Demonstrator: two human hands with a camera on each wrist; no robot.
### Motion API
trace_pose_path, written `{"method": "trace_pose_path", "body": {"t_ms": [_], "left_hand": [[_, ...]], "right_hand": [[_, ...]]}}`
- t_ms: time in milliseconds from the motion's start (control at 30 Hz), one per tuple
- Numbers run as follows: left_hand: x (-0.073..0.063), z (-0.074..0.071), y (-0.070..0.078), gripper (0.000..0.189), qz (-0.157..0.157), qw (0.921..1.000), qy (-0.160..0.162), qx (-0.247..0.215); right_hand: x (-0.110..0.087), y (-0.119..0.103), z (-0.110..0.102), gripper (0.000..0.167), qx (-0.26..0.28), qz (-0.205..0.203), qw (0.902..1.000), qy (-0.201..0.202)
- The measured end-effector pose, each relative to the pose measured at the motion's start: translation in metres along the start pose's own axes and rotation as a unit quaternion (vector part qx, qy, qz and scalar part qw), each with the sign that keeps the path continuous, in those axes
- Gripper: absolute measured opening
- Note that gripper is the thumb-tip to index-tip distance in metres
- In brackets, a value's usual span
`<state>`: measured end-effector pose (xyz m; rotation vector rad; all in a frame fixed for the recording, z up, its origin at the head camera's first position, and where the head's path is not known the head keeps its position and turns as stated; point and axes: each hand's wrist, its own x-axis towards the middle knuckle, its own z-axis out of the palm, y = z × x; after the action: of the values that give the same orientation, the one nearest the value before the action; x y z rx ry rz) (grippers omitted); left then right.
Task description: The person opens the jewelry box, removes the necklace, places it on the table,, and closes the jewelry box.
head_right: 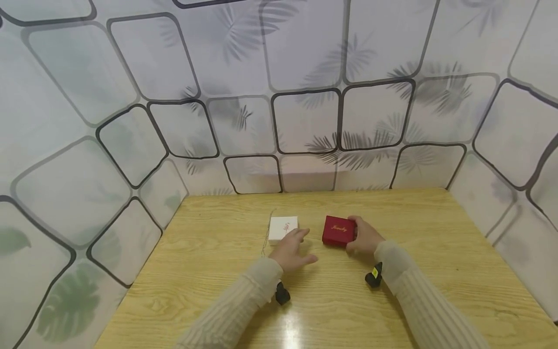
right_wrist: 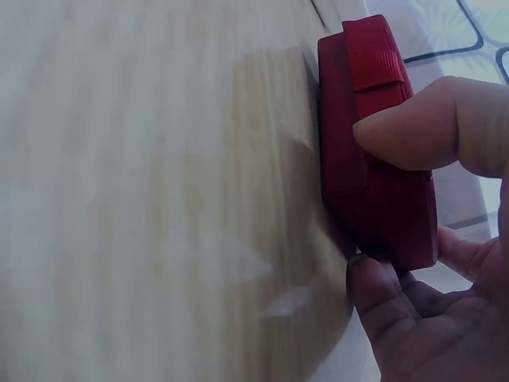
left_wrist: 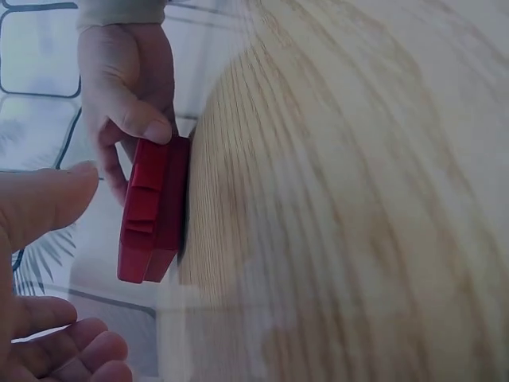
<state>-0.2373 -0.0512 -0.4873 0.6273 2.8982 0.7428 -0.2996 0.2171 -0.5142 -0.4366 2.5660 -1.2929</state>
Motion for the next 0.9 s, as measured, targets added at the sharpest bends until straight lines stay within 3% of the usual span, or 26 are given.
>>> {"method": "trace_pose_path", "body": {"t_ms": [300,533,900], "left_hand": [[-0.003,0.007,0.003,0.096,-0.020,0.9997,-0.009,-0.010],[-0.005,0.008,0.006,0.104,0.001,0.9999,-0.012,-0.003],[-0.013,0.008,0.007,0.108,0.008,0.9999,-0.012,0.010]], "right_hand": [[-0.014,-0.002,0.012,0.100,0.038,-0.013,0.9987,-0.030],[-0.030,-0.010,0.020,0.097,0.032,-0.035,0.9974,-0.055],[-0.046,-0.019,0.029,0.096,0.088,-0.073,0.9862,-0.120]]}}
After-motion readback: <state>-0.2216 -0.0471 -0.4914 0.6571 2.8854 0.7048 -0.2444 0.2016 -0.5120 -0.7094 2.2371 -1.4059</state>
